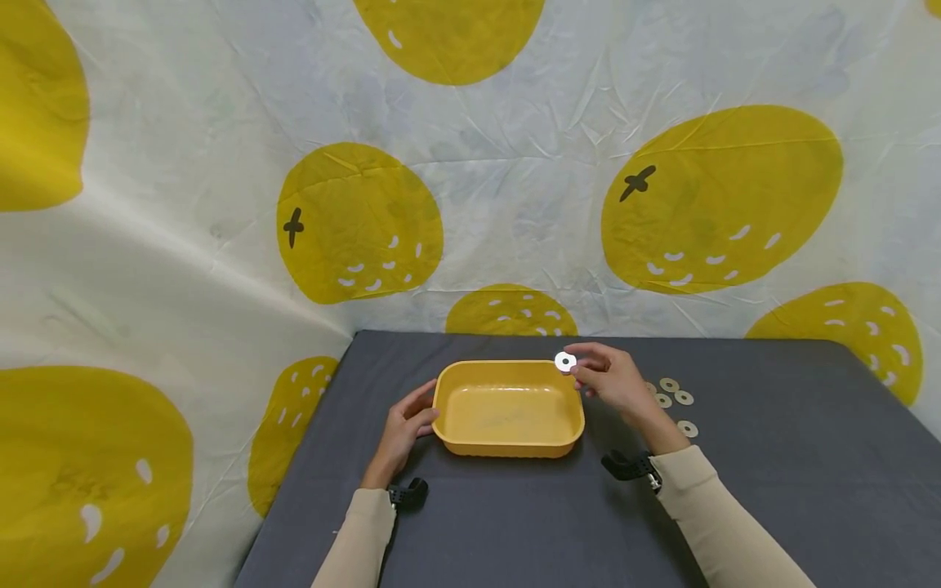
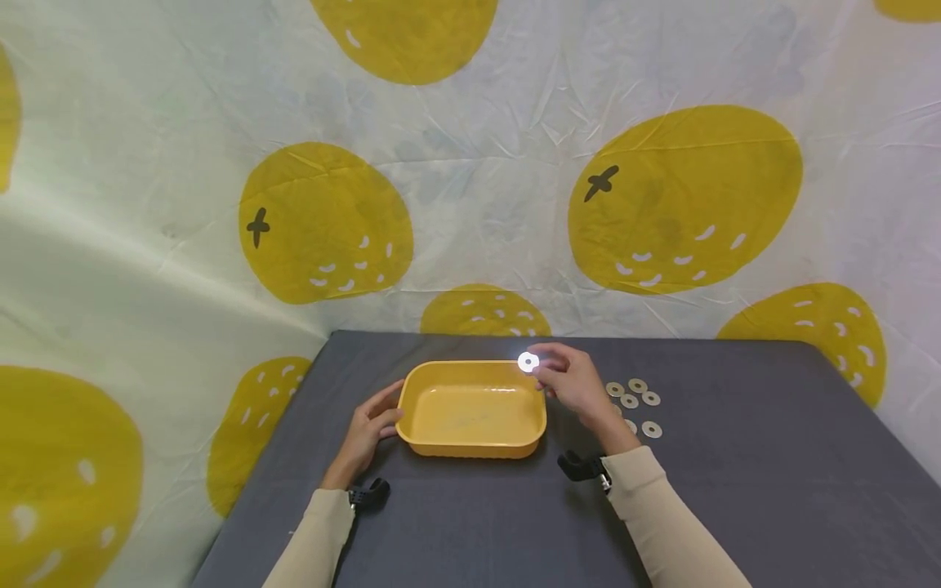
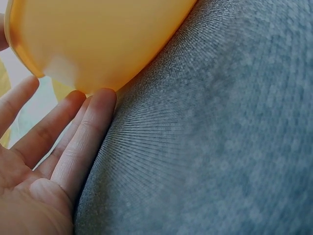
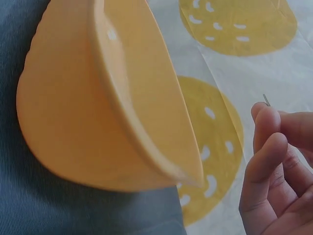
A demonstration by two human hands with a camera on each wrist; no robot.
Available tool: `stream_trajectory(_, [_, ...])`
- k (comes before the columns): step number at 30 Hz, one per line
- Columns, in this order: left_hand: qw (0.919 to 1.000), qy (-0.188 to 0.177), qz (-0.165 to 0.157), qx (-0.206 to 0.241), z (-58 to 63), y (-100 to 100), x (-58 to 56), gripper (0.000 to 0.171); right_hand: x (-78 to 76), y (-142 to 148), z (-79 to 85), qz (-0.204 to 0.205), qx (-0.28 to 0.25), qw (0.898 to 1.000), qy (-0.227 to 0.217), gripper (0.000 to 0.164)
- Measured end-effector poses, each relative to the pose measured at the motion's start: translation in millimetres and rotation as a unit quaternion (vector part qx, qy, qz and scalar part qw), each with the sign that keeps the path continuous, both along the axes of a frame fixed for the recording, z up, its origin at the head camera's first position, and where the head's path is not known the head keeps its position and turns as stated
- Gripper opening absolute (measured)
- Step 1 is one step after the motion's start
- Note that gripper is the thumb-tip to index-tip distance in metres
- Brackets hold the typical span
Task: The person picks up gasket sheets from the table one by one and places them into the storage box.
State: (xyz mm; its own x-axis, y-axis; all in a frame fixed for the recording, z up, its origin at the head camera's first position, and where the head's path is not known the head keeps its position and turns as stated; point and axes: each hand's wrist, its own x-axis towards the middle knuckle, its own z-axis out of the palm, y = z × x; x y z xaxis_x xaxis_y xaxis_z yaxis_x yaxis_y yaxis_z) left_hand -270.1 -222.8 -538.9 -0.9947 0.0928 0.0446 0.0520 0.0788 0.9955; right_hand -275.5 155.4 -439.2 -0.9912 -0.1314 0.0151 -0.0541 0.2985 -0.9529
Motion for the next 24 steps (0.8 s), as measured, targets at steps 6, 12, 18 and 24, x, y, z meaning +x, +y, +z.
stream_trajectory(6, [1.0000, 0.002, 0.000, 0.003, -0.1, -0.3, -0.4, 0.053, -1.3, -17.2, 0.1, 0.009, -0.018, 1.000, -0.007, 0.041])
stream_trajectory(12, [1.0000, -0.002, -0.001, 0.009, 0.0, 0.0, -0.1, 0.053, -5.4, -32.8, -5.4, 0.011, -0.040, 0.999, -0.024, 0.039])
stream_trajectory(18, [0.9999, -0.004, 0.001, 0.010, 0.2, 0.6, -1.0, 0.054, -9.6, -46.1, -9.3, 0.013, -0.063, 0.997, -0.038, 0.039])
stream_trajectory(24, [0.9999, -0.007, 0.001, 0.009, 1.5, 0.4, -0.8, 0.053, -12.0, -59.6, -12.8, 0.012, -0.075, 0.995, -0.059, 0.041])
